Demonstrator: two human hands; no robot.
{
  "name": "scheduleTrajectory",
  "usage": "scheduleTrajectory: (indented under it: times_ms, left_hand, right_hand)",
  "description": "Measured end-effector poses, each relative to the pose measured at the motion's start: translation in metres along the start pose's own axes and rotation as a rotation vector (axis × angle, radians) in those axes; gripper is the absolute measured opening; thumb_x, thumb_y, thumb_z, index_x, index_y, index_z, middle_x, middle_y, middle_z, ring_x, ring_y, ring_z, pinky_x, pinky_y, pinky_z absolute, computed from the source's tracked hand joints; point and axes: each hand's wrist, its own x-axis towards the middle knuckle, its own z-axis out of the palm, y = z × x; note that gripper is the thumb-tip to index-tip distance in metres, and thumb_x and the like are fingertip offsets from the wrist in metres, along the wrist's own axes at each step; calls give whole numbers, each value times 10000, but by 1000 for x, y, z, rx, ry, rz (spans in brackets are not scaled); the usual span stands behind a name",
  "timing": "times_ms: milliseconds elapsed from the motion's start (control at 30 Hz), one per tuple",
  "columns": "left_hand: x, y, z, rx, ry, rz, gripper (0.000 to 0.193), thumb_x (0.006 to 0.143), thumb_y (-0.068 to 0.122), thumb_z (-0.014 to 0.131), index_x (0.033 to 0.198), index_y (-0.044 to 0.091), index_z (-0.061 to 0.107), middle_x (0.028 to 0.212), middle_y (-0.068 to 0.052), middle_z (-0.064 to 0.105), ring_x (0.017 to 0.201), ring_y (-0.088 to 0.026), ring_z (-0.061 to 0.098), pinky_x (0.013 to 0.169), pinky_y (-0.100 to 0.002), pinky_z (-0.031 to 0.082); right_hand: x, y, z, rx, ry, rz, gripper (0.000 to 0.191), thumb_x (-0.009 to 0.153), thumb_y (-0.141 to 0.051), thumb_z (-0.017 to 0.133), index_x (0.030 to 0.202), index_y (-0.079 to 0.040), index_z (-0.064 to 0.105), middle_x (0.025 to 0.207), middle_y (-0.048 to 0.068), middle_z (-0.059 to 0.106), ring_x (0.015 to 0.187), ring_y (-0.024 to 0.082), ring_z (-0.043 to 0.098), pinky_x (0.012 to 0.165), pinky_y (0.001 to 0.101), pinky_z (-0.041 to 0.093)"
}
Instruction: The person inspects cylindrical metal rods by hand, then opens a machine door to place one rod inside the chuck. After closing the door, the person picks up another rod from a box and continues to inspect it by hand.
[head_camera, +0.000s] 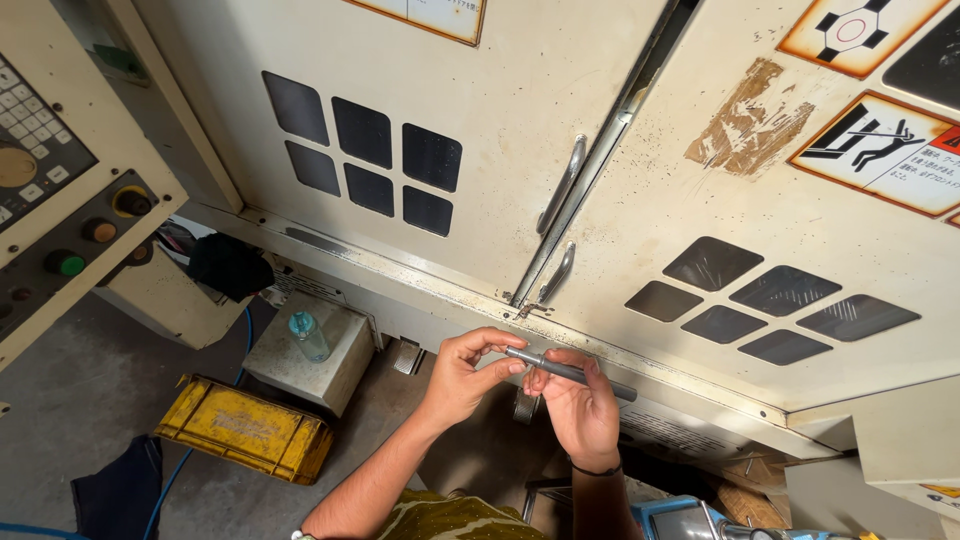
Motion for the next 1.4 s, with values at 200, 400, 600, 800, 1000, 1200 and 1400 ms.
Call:
scheduleTrajectory:
  times_ms: [200,400,600,800,1000,1200,1400]
  left_hand:
    - [-4,16,-2,75,25,74,255,884,31,787,1132,-1,732,1036,-80,756,989,-137,691,929,-290,549]
    - [-25,15,11,-371,201,142,242,948,-40,701,1188,-33,672,1094,-149,735,858,-147,657,729,-286,537]
    - [-50,27,-11,-355,271,163,224,979,-33,665,1203,-32,649,1136,-170,738,863,-146,662,746,-301,544]
    - [-68,67,-21,-204,158,161,211,970,-25,683,1180,-16,659,1182,-164,742,1004,-185,702,840,-336,581]
    - [-82,131,-36,564,69,356,175,868,40,809,1039,20,777,1040,-119,794,939,-218,775,802,-331,628]
    - [-62,136,-50,391,145,360,191,862,-19,810,1043,-8,748,1068,-159,773,970,-222,747,860,-353,604]
    - [-52,104,-35,-408,196,307,280,985,-133,674,1255,-71,633,1149,-211,736,922,-204,697,812,-336,587]
  right_hand:
    - [4,5,5,36,36,19,491,1124,-373,414,1234,24,681,915,186,671,919,287,601,889,444,467]
    - [13,33,25,228,82,34,452,1131,-364,455,1158,15,700,926,172,660,912,285,590,871,452,476]
    - [14,52,52,151,69,73,458,1092,-362,446,1133,12,707,878,146,616,870,271,550,854,453,459]
    - [3,53,62,175,-21,106,487,1117,-378,435,1098,32,697,818,120,556,849,258,514,854,437,437]
    - [1,36,68,-29,-154,78,528,1120,-391,430,1060,57,703,741,142,559,790,264,516,785,426,427]
    - [28,39,88,80,-84,70,498,1139,-372,436,1102,32,725,760,117,557,816,247,508,854,432,431]
    - [36,46,118,178,0,20,437,1134,-341,466,1137,4,735,762,104,587,809,230,512,866,439,448]
